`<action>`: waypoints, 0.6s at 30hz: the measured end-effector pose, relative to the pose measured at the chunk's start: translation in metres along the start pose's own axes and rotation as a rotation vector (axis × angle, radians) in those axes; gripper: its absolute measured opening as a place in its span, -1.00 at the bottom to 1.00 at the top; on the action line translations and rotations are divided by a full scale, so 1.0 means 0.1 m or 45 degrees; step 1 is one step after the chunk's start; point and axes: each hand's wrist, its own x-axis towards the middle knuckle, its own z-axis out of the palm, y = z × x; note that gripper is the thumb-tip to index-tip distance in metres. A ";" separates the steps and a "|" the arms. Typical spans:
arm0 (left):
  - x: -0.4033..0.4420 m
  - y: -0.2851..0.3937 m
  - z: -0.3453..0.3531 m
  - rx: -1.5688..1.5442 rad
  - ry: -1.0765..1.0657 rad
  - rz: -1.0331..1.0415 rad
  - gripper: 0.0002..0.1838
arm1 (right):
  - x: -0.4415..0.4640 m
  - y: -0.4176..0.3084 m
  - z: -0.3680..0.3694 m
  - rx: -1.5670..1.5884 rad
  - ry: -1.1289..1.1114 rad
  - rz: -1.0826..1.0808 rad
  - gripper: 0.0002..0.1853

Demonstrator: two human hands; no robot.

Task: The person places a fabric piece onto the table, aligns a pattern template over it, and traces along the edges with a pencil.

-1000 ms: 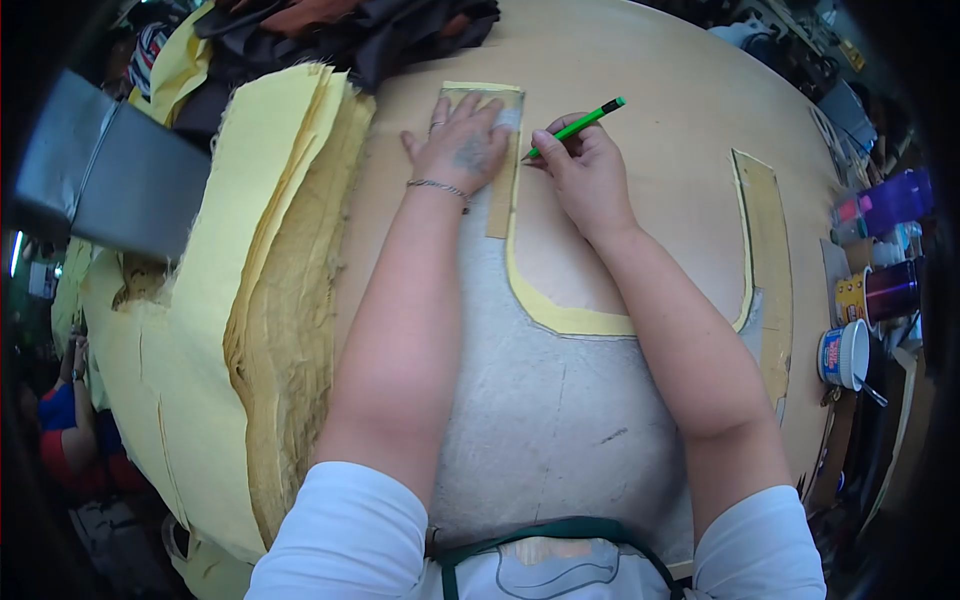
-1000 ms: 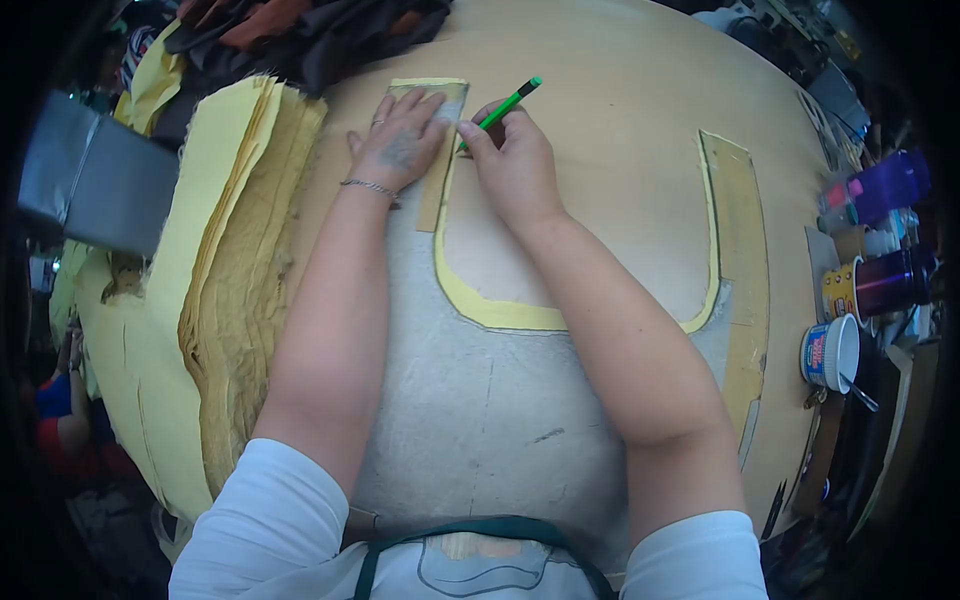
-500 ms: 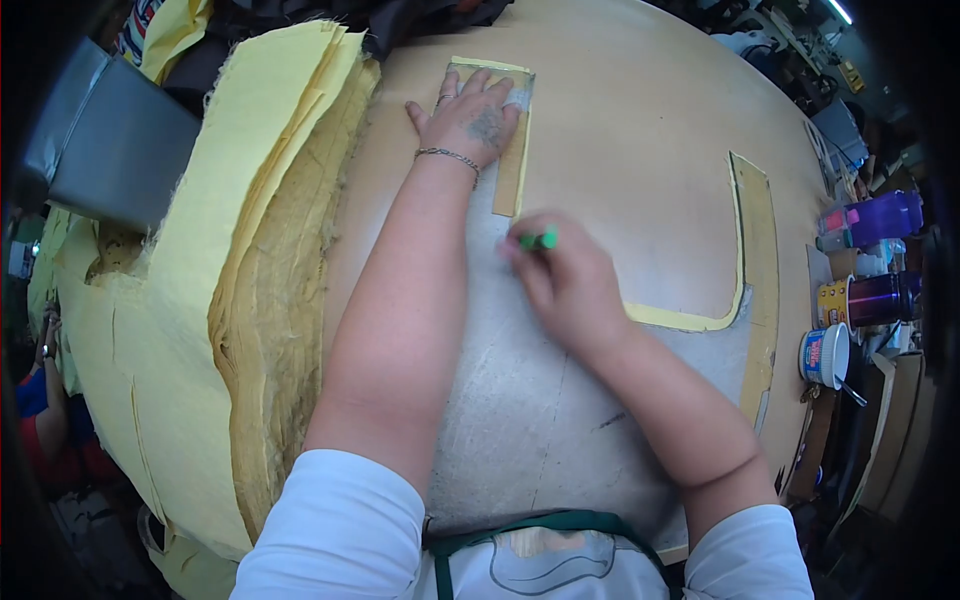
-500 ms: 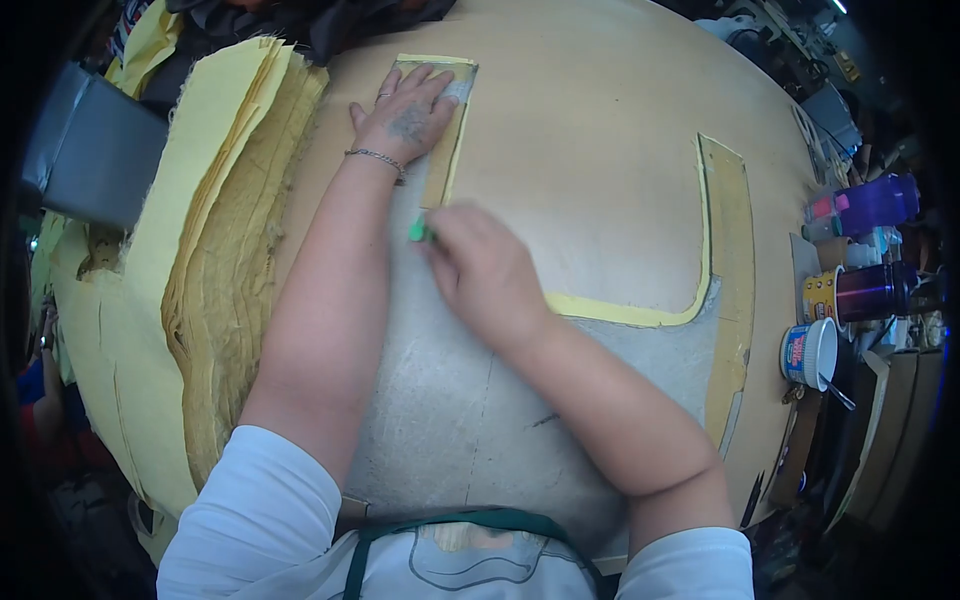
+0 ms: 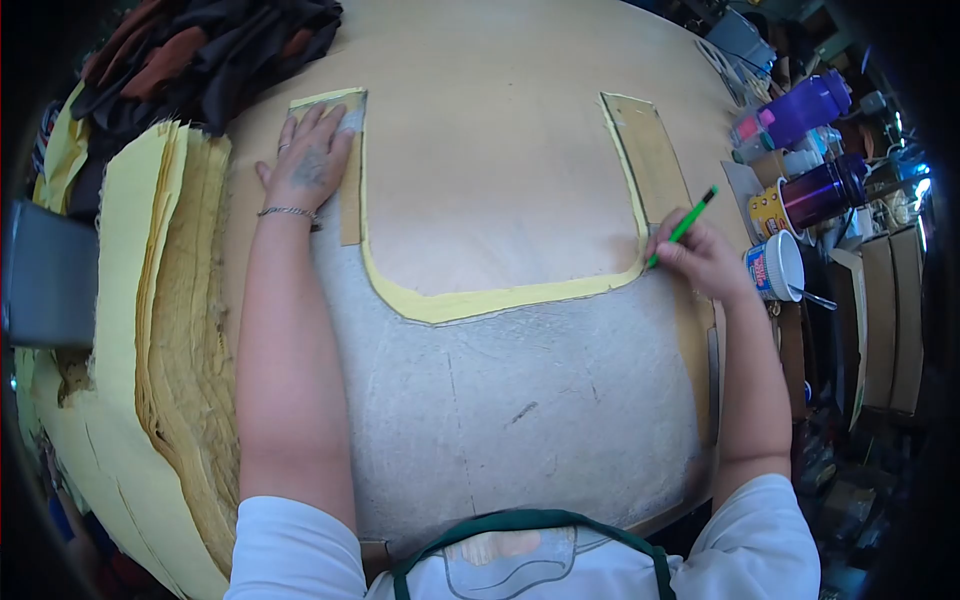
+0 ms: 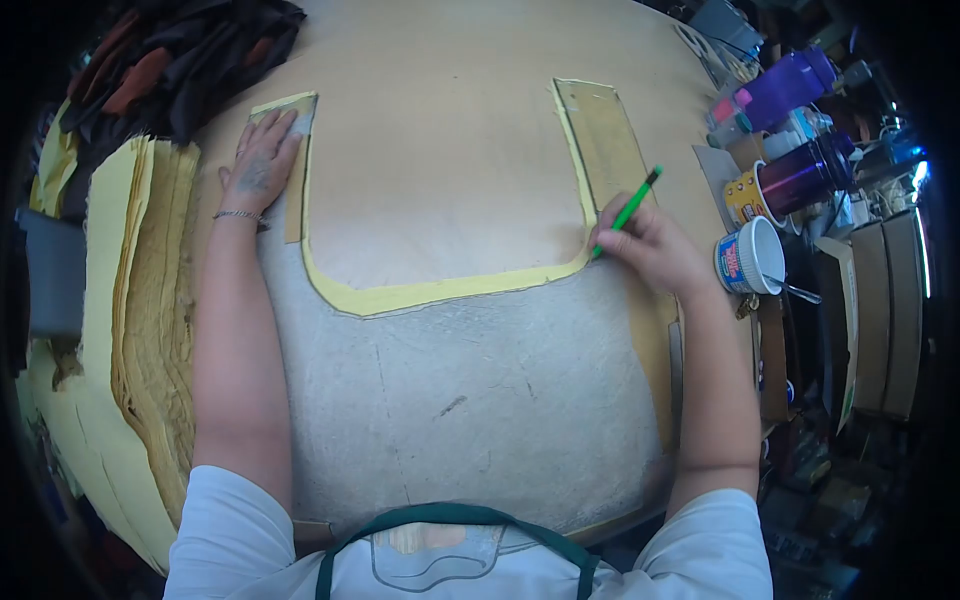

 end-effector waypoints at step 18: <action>-0.07 0.07 -0.01 0.041 0.138 0.068 -0.55 | 1.87 0.36 -0.59 0.438 0.942 -0.387 -0.82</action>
